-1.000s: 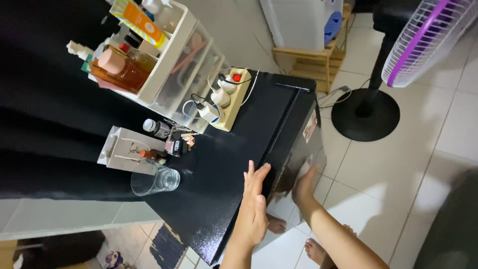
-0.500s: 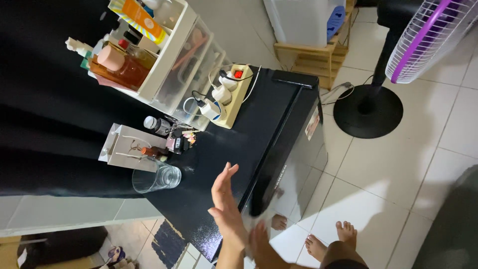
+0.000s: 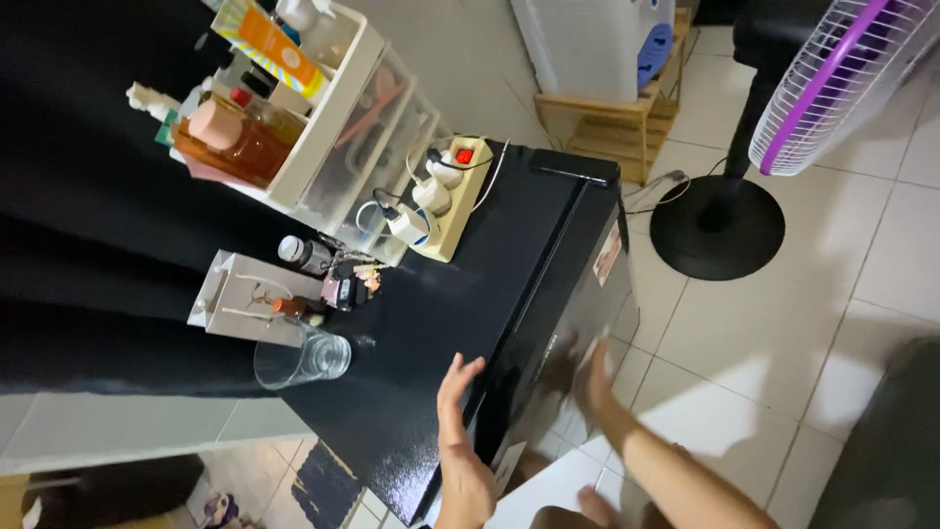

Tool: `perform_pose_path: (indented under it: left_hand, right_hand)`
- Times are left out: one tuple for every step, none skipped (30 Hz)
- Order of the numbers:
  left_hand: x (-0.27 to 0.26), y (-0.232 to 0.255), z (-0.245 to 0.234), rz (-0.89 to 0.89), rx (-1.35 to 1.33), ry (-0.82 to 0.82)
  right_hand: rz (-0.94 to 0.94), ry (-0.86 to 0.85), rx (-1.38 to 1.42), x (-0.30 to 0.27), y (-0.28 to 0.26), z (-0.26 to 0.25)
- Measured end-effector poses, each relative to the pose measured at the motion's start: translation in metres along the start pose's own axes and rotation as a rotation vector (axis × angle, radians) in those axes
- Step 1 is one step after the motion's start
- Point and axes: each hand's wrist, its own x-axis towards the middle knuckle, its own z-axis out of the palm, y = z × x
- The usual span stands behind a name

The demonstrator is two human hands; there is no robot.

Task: Wiping down a surface and organizing cosmetic bottles in a plastic storage container

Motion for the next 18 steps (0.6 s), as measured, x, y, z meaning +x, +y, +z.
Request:
perform_pose_path:
  left_hand:
    - [0.003, 0.005, -0.001, 0.017, 0.015, -0.061]
    - [0.002, 0.009, -0.002, 0.025, 0.029, -0.124]
    - [0.003, 0.011, -0.007, 0.020, 0.026, -0.133]
    - [0.006, 0.012, -0.012, 0.063, 0.070, -0.284]
    - [0.009, 0.012, -0.017, 0.108, 0.115, -0.436]
    - [0.009, 0.008, -0.022, 0.117, 0.112, -0.450]
    - [0.010, 0.003, -0.025, 0.122, 0.104, -0.522]
    - [0.010, -0.002, -0.029, 0.125, 0.096, -0.597]
    - [0.009, -0.009, -0.032, 0.134, 0.092, -0.614]
    - [0.008, -0.016, -0.035, 0.132, 0.088, -0.662]
    - [0.005, -0.023, -0.038, 0.130, 0.084, -0.711]
    - [0.003, -0.027, -0.035, 0.142, 0.082, -0.727]
    - [0.001, -0.031, -0.032, 0.187, 0.110, -0.735]
    - [-0.004, -0.035, -0.031, 0.229, 0.141, -0.745]
    - [0.001, -0.032, -0.033, 0.238, 0.143, -0.763]
    - [0.001, -0.027, -0.033, 0.239, 0.132, -0.747]
    - [0.002, -0.023, -0.034, 0.241, 0.122, -0.730]
    - [0.001, -0.025, -0.034, 0.244, 0.122, -0.744]
  right_hand:
    - [0.101, -0.008, -0.025, -0.021, 0.011, 0.006]
    - [0.210, -0.009, -0.052, -0.049, 0.026, 0.010]
    - [0.210, 0.000, -0.047, -0.034, 0.085, -0.016]
    - [0.001, 0.106, -0.013, -0.012, 0.141, -0.045]
    - [-0.209, 0.211, 0.021, 0.014, 0.195, -0.080]
    - [-0.222, 0.220, 0.029, -0.007, 0.129, 0.002]
    - [-0.374, 0.012, -0.096, -0.059, 0.059, 0.073]
    - [-0.520, -0.195, -0.224, -0.142, -0.011, 0.122]
    - [-0.531, -0.180, -0.220, -0.147, -0.024, 0.135]
    - [-0.751, -0.255, -0.387, -0.153, -0.035, 0.148]
    - [-0.967, -0.328, -0.560, -0.159, -0.047, 0.161]
    - [-0.980, -0.312, -0.558, -0.141, -0.038, 0.143]
    - [-1.048, -0.295, -0.624, -0.124, -0.028, 0.125]
    - [-1.112, -0.275, -0.686, -0.109, -0.017, 0.107]
    - [-1.120, -0.256, -0.680, -0.083, 0.005, 0.082]
    - [-0.937, -0.095, -0.538, -0.061, 0.026, 0.054]
    - [-0.750, 0.059, -0.394, -0.040, 0.047, 0.025]
    - [-0.753, 0.072, -0.387, -0.084, 0.023, 0.067]
